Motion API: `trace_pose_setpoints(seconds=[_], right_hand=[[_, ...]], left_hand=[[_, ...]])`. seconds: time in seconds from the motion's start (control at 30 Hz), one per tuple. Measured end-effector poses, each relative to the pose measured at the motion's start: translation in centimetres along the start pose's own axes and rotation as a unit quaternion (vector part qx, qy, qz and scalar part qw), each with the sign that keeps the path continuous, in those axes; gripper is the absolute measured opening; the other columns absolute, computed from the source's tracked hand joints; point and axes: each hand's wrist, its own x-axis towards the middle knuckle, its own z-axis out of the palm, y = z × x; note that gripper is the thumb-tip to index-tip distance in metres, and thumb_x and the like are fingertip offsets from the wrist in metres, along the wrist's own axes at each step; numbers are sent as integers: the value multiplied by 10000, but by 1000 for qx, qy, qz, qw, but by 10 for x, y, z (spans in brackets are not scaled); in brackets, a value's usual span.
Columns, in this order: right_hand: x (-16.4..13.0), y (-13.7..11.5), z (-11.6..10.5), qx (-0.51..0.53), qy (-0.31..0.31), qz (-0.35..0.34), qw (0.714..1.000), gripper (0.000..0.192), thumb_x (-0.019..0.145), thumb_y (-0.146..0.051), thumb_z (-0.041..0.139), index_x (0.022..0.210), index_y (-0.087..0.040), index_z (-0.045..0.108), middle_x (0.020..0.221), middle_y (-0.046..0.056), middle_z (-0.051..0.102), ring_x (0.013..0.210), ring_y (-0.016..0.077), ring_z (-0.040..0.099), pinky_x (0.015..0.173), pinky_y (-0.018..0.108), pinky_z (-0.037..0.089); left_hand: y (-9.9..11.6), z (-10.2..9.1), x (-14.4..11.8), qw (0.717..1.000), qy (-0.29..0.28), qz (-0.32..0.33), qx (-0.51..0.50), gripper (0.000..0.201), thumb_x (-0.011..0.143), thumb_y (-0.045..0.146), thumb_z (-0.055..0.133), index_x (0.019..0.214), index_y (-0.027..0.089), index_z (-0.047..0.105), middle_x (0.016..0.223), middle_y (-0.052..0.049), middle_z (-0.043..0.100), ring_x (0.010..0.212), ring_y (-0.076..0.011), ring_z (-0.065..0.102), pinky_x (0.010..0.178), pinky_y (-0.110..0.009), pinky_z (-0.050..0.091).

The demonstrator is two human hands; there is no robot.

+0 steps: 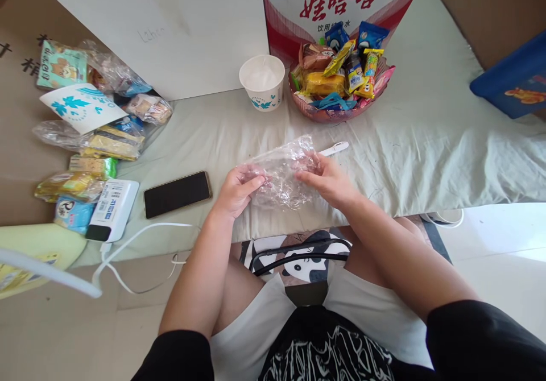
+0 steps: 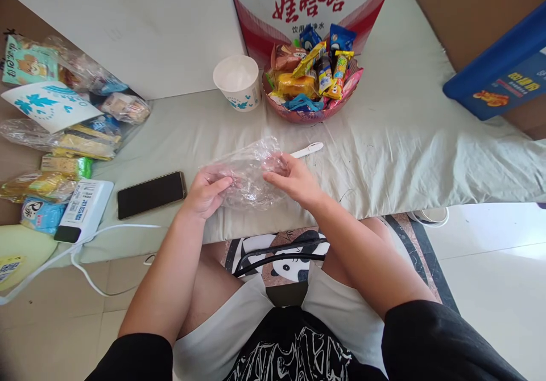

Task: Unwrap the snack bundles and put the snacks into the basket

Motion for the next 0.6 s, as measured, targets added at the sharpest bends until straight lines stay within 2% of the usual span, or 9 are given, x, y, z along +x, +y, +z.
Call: trace_pose_setpoints(seconds=[0.1, 0.17, 0.23, 0.3, 0.37, 0.47, 0.6], right_hand=[[-1, 0, 1, -46, -43, 17, 998, 323, 752, -460, 757, 839, -186, 611, 768, 15, 645, 716, 138, 600, 721, 307, 498], [-1, -1, 2, -46, -46, 13, 998, 308, 770, -465, 723, 830, -187, 606, 745, 15, 661, 697, 138, 614, 700, 300, 503], [-2, -1, 1, -56, -46, 29, 997, 318, 773, -471, 706, 885, -193, 600, 704, 5, 675, 645, 136, 618, 650, 288, 498], [-2, -1, 1, -85, -43, 54, 994, 338, 783, -482, 686, 947, -200, 599, 597, -26, 639, 548, 130, 581, 570, 271, 456], [-3, -2, 1, -92, -43, 56, 993, 361, 795, -500, 670, 990, -202, 611, 521, -54, 583, 483, 124, 533, 519, 260, 411], [-4, -5, 3, -21, -55, 16, 998, 357, 776, -510, 697, 956, -210, 626, 559, -54, 568, 486, 111, 507, 505, 253, 388], [-5, -7, 4, 63, -49, -10, 997, 301, 739, -469, 735, 872, -222, 625, 668, -34, 589, 539, 102, 492, 535, 257, 380]], left_hand=[[1, -1, -1, 999, -37, -11, -17, 396, 614, 360, 952, 847, 181, 686, 832, -51, 805, 732, -190, 764, 686, -281, 613], [2, -2, -3, 996, -68, -50, 6, 420, 632, 380, 938, 930, 182, 718, 786, -48, 800, 693, -201, 766, 686, -306, 628], [2, -2, -4, 992, -78, -84, 57, 408, 665, 405, 907, 951, 160, 751, 675, -40, 767, 576, -198, 731, 587, -300, 608], [4, -2, -4, 990, -64, -86, 94, 374, 690, 408, 874, 928, 139, 767, 573, -23, 713, 451, -177, 656, 447, -268, 528], [7, -1, -5, 993, -38, -69, 86, 354, 675, 372, 873, 921, 144, 762, 515, 6, 664, 388, -153, 593, 371, -237, 452], [12, 1, -5, 999, -10, -41, 16, 379, 570, 293, 919, 890, 181, 749, 511, 40, 638, 378, -124, 565, 352, -205, 422], [14, 3, -6, 998, 5, -18, -55, 322, 493, 284, 933, 725, 193, 728, 541, 31, 655, 410, -118, 582, 378, -217, 472]])
